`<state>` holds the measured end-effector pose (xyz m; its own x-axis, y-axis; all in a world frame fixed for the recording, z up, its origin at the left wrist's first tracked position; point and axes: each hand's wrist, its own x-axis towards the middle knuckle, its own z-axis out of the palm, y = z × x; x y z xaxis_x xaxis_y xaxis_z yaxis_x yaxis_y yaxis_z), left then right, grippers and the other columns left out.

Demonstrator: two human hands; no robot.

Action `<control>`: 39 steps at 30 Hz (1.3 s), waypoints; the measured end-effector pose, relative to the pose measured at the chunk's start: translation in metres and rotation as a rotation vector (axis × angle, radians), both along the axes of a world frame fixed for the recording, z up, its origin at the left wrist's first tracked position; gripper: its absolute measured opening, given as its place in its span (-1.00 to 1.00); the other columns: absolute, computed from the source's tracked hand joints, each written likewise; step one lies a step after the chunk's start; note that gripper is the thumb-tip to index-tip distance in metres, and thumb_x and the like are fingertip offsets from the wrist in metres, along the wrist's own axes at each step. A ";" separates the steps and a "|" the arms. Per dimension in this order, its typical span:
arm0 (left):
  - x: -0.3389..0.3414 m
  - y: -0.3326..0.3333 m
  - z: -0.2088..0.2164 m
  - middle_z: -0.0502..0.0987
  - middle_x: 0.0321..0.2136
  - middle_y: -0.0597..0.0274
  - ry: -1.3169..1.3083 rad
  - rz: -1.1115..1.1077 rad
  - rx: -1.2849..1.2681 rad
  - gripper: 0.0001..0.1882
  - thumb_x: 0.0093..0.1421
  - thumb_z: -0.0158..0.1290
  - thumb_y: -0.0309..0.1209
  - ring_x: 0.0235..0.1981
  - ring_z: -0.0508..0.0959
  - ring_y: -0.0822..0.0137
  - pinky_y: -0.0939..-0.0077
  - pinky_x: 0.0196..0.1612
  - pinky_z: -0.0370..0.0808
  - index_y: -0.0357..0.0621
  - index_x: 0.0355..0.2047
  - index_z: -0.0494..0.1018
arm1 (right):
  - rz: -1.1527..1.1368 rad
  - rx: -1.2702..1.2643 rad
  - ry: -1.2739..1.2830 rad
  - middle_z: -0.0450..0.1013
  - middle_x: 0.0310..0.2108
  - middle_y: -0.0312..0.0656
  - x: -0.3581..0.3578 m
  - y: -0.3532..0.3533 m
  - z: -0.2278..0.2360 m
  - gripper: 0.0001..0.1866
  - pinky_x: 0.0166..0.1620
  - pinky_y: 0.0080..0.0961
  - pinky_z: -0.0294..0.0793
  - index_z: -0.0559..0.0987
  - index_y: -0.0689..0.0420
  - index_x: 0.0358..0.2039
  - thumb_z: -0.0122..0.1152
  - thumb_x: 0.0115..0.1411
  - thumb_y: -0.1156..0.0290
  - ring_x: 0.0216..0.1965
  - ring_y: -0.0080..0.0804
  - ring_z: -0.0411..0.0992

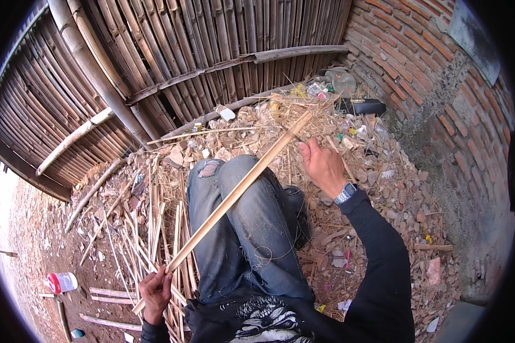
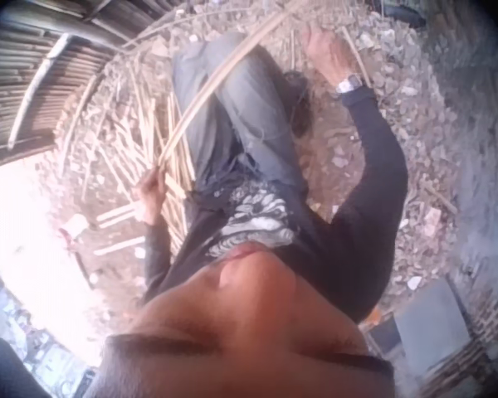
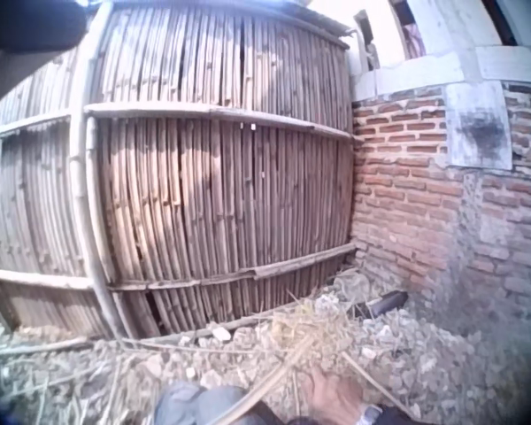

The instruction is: The person shaves a long piece of bamboo using a small knife, removing thin layers while holding the bamboo piece in their left hand and the knife in their right.

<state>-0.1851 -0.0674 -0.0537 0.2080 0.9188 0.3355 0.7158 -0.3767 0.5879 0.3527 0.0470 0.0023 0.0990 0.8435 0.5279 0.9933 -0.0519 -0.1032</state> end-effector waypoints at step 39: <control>-0.010 0.001 0.028 0.32 -0.67 0.50 -0.530 -0.058 -0.923 -0.64 0.41 0.13 -0.24 -0.68 0.22 0.63 0.60 -0.60 0.11 -0.37 -0.34 0.61 | 0.093 0.076 0.760 0.31 -0.74 -0.24 -0.023 0.050 0.023 -0.44 -0.55 -0.41 0.26 0.54 0.24 -0.60 0.51 0.15 -0.04 -0.65 -0.51 0.26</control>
<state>-0.1954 -0.0661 -0.0261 0.2911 0.8572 -0.4249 0.2801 0.3483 0.8946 0.3301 0.0971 0.0253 0.3886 0.8300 0.4001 0.6478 0.0626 -0.7592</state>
